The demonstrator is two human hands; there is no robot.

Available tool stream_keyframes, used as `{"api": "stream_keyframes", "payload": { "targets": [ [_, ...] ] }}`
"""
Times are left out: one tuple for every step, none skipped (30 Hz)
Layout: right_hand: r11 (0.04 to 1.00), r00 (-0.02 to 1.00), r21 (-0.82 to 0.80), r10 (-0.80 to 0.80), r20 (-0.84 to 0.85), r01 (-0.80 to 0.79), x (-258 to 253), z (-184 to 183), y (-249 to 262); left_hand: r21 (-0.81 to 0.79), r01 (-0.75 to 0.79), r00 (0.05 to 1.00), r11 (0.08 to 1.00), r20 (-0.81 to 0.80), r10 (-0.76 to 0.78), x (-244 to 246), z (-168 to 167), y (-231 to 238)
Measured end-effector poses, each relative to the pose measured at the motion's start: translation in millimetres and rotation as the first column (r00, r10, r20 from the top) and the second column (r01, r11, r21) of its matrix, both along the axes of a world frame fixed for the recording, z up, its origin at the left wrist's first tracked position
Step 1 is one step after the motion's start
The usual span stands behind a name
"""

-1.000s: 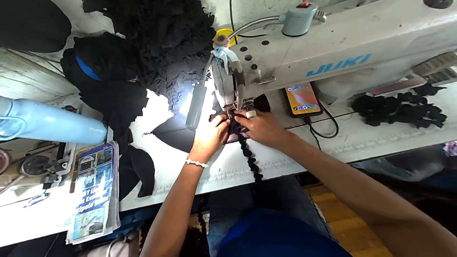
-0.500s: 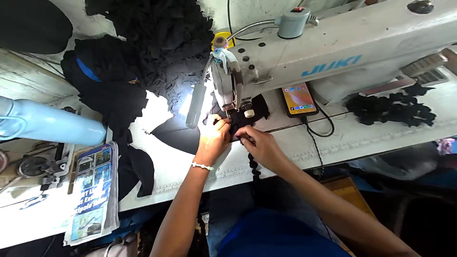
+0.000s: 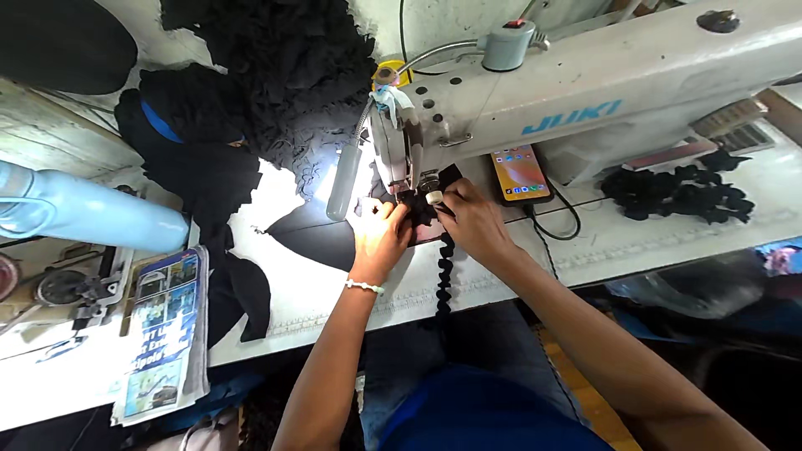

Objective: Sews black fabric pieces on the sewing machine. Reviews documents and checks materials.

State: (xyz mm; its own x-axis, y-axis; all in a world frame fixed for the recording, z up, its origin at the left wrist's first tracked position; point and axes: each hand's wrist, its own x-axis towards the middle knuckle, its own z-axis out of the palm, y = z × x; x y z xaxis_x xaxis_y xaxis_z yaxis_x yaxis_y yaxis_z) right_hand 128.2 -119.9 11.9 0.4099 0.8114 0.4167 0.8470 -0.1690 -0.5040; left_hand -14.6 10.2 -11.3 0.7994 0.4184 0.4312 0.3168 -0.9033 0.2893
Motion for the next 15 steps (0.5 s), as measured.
{"api": "stream_keyframes", "payload": {
  "targets": [
    [1.0,0.998,-0.005,-0.002,-0.059,0.002,-2,4,0,-0.003,-0.019,1.0,1.0,-0.005,0.019,2,-1,-1],
    [1.0,0.992,-0.013,-0.006,-0.13,0.004,-4,7,0,0.001,-0.04,0.999,0.999,-0.008,0.04,5,-1,-3],
    [1.0,0.978,-0.025,-0.012,-0.208,0.007,-7,10,0,0.013,-0.06,0.998,0.998,-0.005,0.06,7,-2,-4],
    [0.999,0.957,-0.047,-0.022,-0.29,0.009,-9,14,0,0.028,-0.079,0.997,0.997,0.0,0.079,10,-2,-5],
    [0.997,0.928,-0.074,-0.031,-0.372,0.004,-9,17,1,0.033,-0.088,0.996,0.996,0.009,0.088,11,-2,-6],
    [0.996,0.901,-0.084,-0.023,-0.433,-0.015,-8,18,1,0.032,-0.089,0.996,0.996,0.02,0.088,12,-3,-5],
    [0.996,0.881,-0.081,-0.004,-0.474,-0.039,-7,17,2,0.023,-0.082,0.996,0.996,0.03,0.082,11,-5,-4],
    [0.996,0.874,-0.066,0.021,-0.486,-0.061,-5,14,3,-0.004,-0.071,0.997,0.998,0.044,0.071,10,-5,-1],
    [0.995,0.879,-0.05,0.048,-0.475,-0.081,-4,12,3,-0.042,-0.058,0.997,0.997,0.055,0.06,7,-4,1],
    [0.995,0.896,-0.024,0.074,-0.438,-0.094,-2,9,4,-0.094,-0.048,0.997,0.994,0.059,0.053,4,-2,4],
    [0.995,0.922,0.003,0.093,-0.377,-0.099,0,5,5,-0.13,-0.048,0.997,0.99,0.056,0.055,3,-1,6],
    [0.995,0.945,0.011,0.098,-0.313,-0.1,1,3,6,-0.17,-0.052,0.997,0.984,0.048,0.06,2,1,8],
    [0.995,0.965,0.005,0.1,-0.242,-0.102,3,1,7,-0.204,-0.056,0.997,0.977,0.043,0.066,2,2,9],
    [0.994,0.981,-0.008,0.102,-0.163,-0.105,4,-1,9,-0.227,-0.052,0.997,0.972,0.046,0.064,2,2,10],
    [0.994,0.991,-0.011,0.107,-0.076,-0.108,6,-3,10,-0.234,-0.041,0.997,0.971,0.055,0.056,2,2,12]
  ]
}}
